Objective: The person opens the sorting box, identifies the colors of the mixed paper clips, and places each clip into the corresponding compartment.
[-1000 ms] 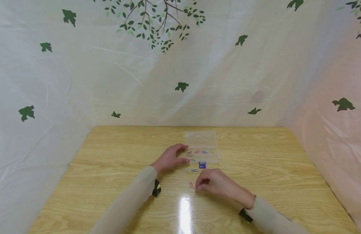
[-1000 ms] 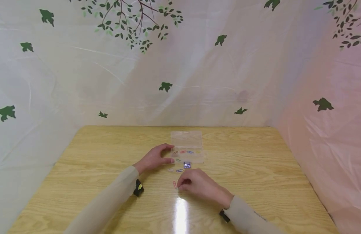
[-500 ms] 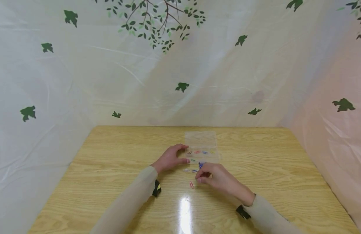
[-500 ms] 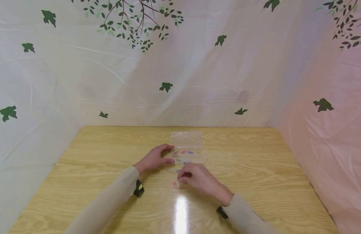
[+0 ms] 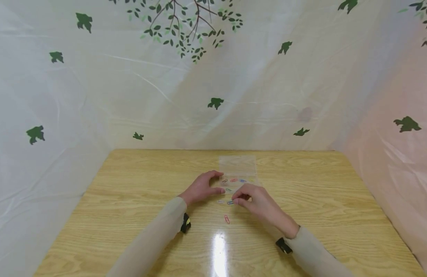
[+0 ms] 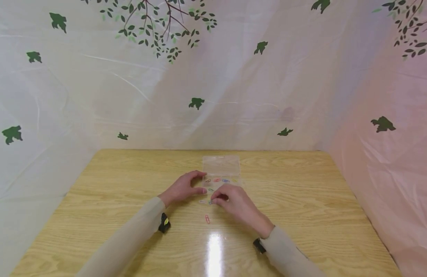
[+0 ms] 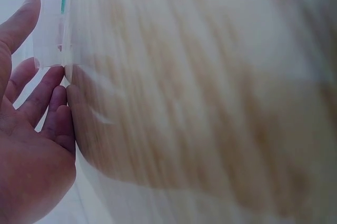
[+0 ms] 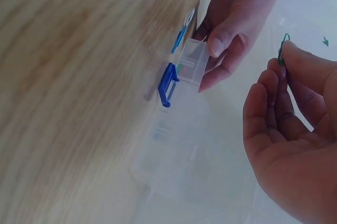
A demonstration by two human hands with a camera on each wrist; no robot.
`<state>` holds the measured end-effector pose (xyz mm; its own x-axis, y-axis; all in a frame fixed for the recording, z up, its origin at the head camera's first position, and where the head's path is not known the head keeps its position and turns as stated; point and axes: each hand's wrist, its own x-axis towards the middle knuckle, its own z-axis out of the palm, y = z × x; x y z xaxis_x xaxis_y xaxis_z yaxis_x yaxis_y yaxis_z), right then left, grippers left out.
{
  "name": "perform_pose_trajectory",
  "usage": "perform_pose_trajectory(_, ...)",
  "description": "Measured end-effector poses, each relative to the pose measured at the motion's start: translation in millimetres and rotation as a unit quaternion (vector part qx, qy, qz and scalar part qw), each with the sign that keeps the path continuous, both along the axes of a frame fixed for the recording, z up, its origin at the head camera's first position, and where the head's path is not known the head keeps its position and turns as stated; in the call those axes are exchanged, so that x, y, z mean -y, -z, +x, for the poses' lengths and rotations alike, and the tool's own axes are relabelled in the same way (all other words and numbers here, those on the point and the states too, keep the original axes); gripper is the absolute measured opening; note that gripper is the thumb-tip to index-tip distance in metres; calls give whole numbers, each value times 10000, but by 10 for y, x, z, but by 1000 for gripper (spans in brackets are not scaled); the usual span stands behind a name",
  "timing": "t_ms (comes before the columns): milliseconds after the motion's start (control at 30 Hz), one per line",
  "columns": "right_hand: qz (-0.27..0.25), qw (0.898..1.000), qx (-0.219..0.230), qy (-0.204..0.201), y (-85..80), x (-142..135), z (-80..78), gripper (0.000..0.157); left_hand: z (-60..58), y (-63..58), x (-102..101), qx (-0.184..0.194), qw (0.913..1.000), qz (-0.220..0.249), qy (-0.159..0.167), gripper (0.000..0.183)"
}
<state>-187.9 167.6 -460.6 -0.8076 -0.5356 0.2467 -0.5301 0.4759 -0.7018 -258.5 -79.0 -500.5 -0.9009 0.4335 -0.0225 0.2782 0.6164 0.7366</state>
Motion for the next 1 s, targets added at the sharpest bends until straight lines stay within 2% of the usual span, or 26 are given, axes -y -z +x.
perform_pose_trajectory(367, -137, 9957, -506, 764, -35, 83, -148, 6, -55, 19, -1, -96, 9999, 1, 106, 63)
perform_pose_trajectory(600, -118, 9940, -596, 906, -53, 125, -232, 9, -63, 9, 7, -101, 9999, 22, 108, 64)
perform_pose_trajectory(1000, 291, 9919, -602, 1082, -10, 166, -407, 6, -54, -22, 5, -77, 9999, -8, 74, 64)
